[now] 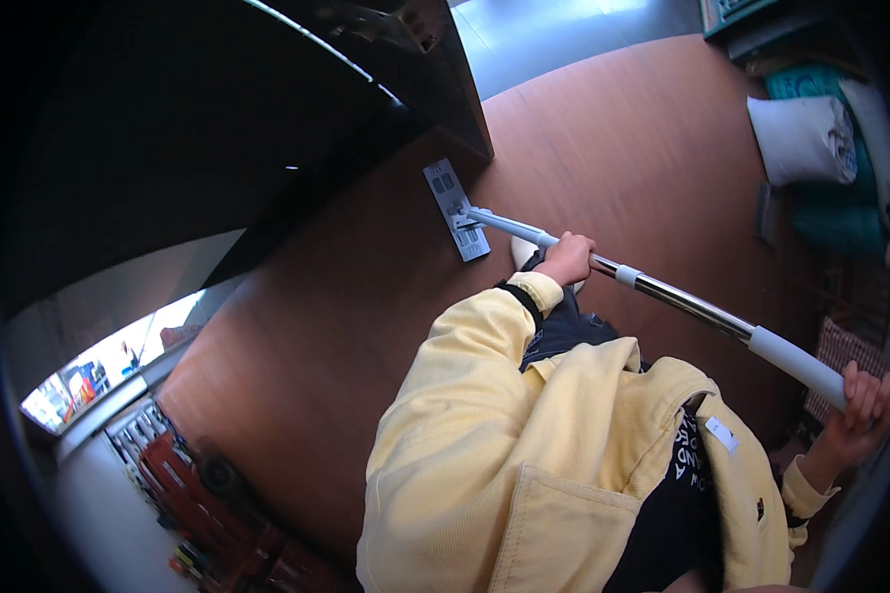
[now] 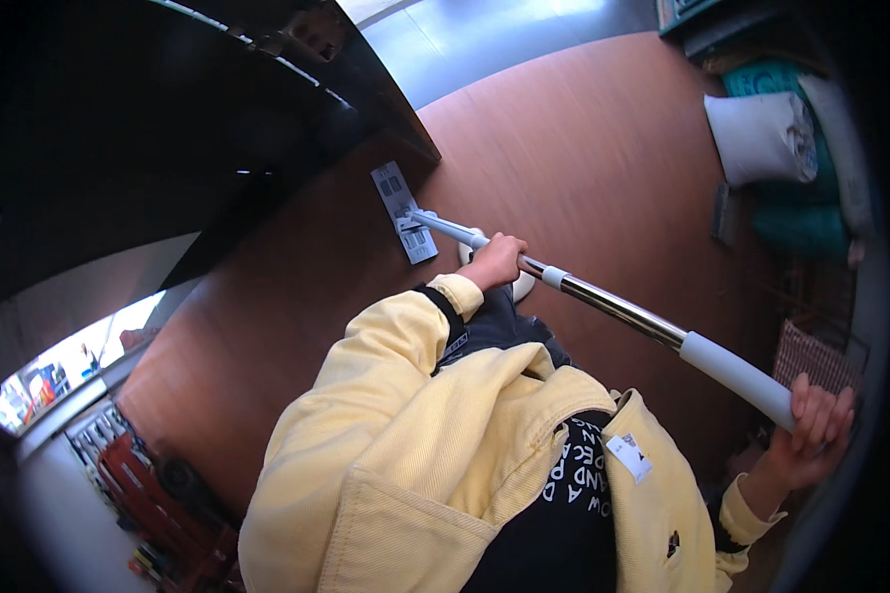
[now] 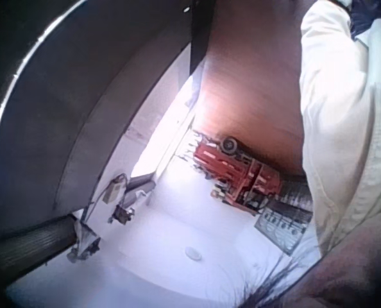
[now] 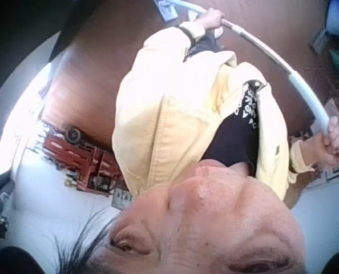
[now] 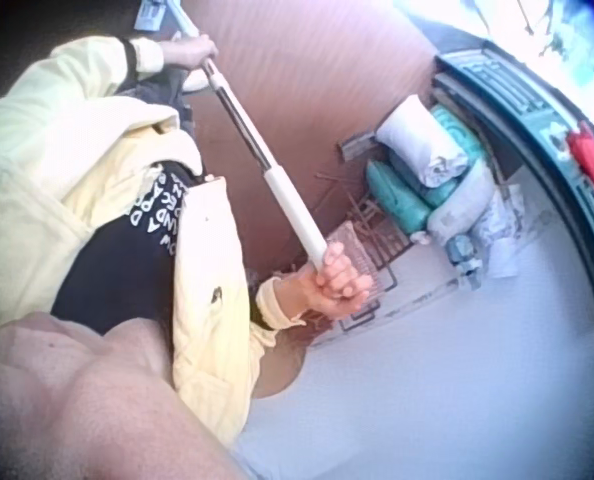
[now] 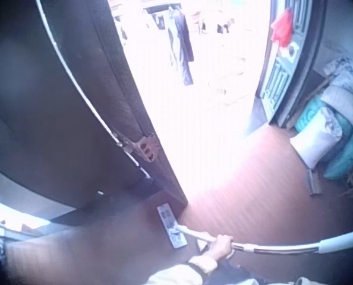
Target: The person mops the floor with a flat mop, moving through a garage area with a red three-wheeled vehicle, then onto an outdoor patio with a clothes rack, and finally into an indoor room and bathroom. The person uses a long-handled mop to clean the floor surfaces continuously.
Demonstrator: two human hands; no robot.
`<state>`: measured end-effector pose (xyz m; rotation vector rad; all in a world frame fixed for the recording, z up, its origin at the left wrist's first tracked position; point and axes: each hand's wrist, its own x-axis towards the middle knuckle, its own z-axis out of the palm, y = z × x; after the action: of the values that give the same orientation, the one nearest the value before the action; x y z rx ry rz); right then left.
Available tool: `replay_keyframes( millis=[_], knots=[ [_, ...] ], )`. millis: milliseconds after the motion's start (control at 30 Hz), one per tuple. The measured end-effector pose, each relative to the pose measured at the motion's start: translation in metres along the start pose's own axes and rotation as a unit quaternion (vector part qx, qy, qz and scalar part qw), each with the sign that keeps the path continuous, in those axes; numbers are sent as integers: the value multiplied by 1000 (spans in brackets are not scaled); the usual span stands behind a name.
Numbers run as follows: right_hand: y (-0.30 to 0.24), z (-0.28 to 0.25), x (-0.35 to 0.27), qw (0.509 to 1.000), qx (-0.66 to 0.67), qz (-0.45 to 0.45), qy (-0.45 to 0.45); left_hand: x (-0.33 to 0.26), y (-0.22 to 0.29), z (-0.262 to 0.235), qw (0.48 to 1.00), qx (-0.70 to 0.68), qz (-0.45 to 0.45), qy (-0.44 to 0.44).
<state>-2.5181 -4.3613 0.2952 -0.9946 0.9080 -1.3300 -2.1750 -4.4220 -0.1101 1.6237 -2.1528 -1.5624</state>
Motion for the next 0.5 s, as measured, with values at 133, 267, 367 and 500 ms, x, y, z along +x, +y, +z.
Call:
replay_keyframes(
  millis=[133, 267, 367, 500],
  knots=[
    [4, -18, 50, 992, 71, 46, -93, -9, -3, -2, 995, -36, -39, 81],
    [92, 25, 138, 968, 58, 112, -219, -35, -94, -40, 977, -65, -86, 181],
    [194, 110, 173, 924, 144, 182, -303, -83, -194, -66, 934, -160, -172, 269],
    [285, 214, 172, 866, 151, 327, -347, -137, -288, -61, 833, -314, -217, 400]
  ],
)
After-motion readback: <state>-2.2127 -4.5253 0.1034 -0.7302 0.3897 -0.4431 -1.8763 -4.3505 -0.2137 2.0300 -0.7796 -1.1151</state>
